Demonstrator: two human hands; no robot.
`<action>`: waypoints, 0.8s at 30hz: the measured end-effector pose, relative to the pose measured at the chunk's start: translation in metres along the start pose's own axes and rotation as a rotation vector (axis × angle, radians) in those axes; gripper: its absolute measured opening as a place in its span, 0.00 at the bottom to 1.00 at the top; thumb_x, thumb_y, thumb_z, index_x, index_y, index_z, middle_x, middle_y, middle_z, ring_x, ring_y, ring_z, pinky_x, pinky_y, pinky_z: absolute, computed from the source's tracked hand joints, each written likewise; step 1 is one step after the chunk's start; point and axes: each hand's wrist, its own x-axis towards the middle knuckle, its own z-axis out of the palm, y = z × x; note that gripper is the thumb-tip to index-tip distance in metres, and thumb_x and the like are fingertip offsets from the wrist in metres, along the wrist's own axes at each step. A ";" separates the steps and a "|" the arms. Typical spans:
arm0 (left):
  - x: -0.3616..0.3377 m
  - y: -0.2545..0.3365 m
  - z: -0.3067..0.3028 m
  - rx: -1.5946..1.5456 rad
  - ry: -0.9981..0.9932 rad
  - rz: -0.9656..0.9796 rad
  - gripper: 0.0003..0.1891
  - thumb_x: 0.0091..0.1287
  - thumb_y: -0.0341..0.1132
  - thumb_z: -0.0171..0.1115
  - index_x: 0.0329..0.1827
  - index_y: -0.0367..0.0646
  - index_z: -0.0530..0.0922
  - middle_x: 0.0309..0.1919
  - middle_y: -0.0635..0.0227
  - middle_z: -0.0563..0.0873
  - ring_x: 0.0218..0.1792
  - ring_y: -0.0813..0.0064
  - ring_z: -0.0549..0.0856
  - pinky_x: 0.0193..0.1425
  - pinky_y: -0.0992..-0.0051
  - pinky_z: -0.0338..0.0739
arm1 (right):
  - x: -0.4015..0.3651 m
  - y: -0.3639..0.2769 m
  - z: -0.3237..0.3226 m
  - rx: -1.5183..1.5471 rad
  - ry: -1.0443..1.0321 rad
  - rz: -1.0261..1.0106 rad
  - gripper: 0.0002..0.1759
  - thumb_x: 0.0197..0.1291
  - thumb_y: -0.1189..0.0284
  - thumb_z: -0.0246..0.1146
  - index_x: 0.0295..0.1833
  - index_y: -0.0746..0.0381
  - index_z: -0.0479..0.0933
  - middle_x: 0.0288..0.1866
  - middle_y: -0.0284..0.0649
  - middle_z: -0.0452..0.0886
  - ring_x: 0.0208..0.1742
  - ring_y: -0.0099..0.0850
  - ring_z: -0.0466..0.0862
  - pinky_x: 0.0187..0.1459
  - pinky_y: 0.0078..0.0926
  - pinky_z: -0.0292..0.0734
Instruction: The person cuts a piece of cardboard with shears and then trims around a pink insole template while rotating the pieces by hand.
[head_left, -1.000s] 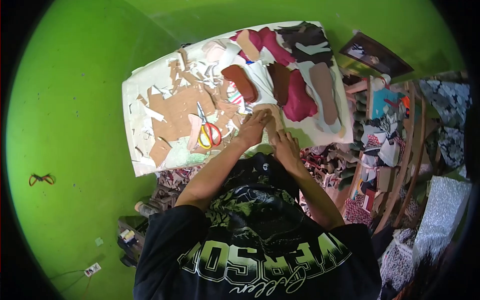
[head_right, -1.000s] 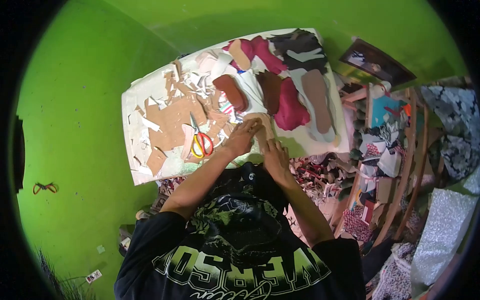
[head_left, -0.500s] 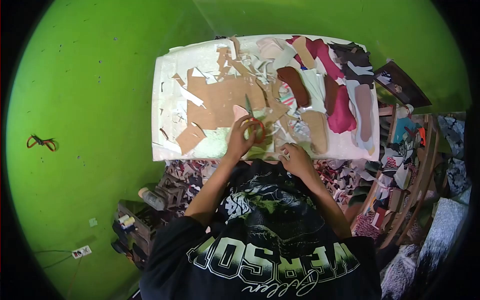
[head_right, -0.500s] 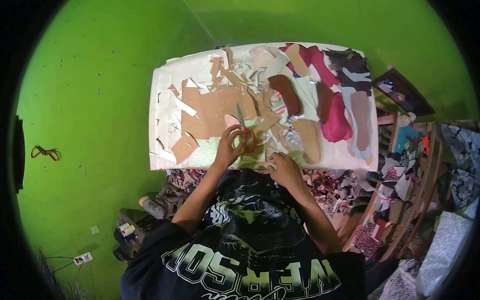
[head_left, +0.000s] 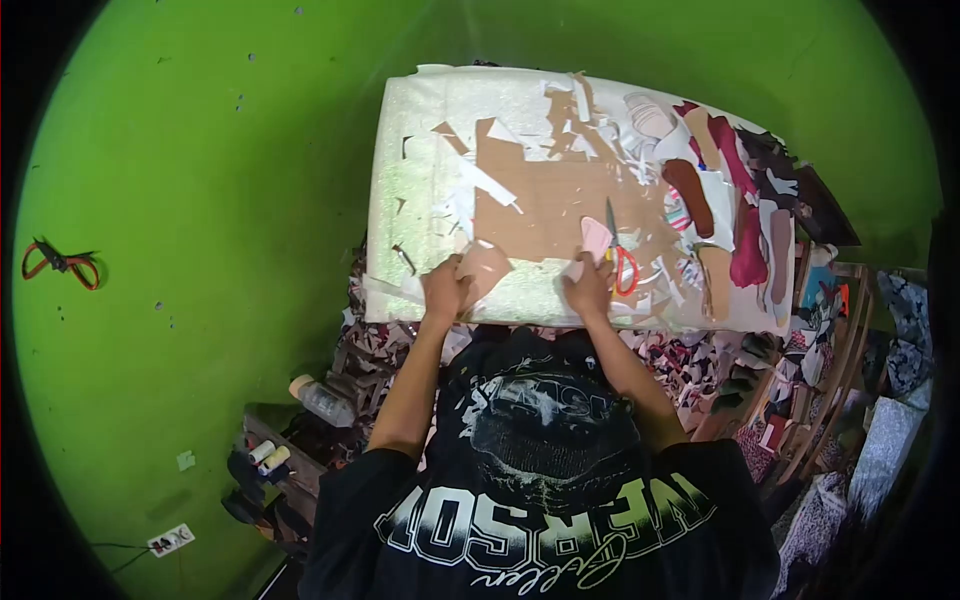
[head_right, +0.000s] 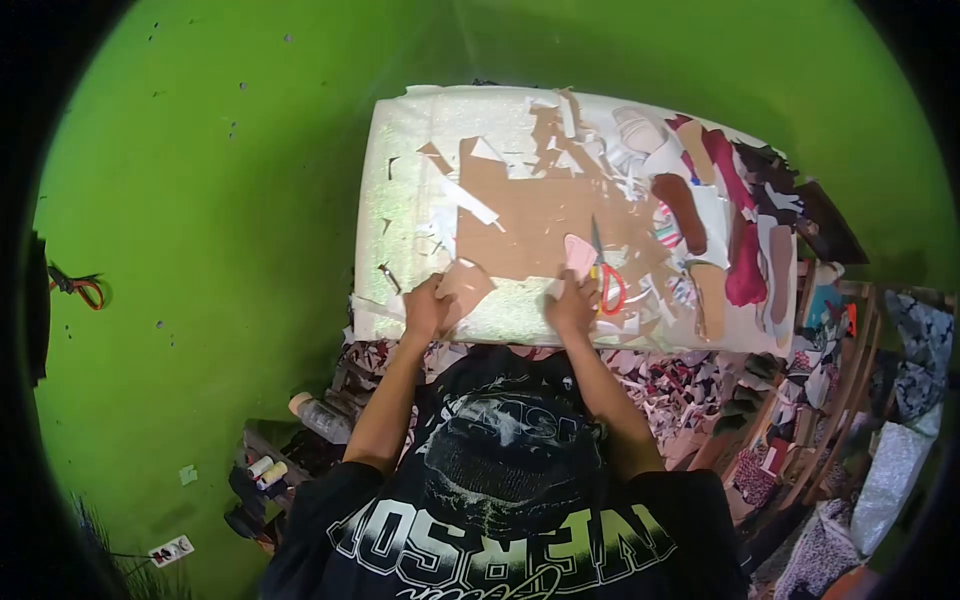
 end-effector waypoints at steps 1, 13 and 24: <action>0.001 0.002 -0.009 -0.201 -0.125 -0.144 0.19 0.61 0.39 0.73 0.54 0.43 0.82 0.38 0.55 0.90 0.38 0.61 0.89 0.47 0.66 0.79 | -0.001 -0.005 -0.004 0.041 -0.027 0.068 0.28 0.50 0.69 0.73 0.57 0.48 0.71 0.64 0.51 0.64 0.67 0.55 0.66 0.61 0.49 0.71; -0.013 0.096 -0.064 -1.278 -0.498 -0.448 0.32 0.63 0.21 0.68 0.70 0.37 0.65 0.55 0.58 0.83 0.52 0.70 0.85 0.62 0.68 0.80 | -0.030 -0.052 -0.030 1.202 -0.051 0.111 0.14 0.62 0.81 0.54 0.43 0.66 0.86 0.44 0.43 0.84 0.50 0.32 0.81 0.55 0.26 0.73; 0.019 0.101 -0.018 -1.059 -0.355 -0.276 0.22 0.68 0.31 0.67 0.63 0.40 0.72 0.51 0.63 0.84 0.47 0.76 0.86 0.46 0.76 0.83 | -0.059 -0.073 -0.105 0.679 -0.021 -0.291 0.23 0.48 0.76 0.76 0.53 0.63 0.83 0.48 0.45 0.77 0.54 0.43 0.80 0.58 0.32 0.74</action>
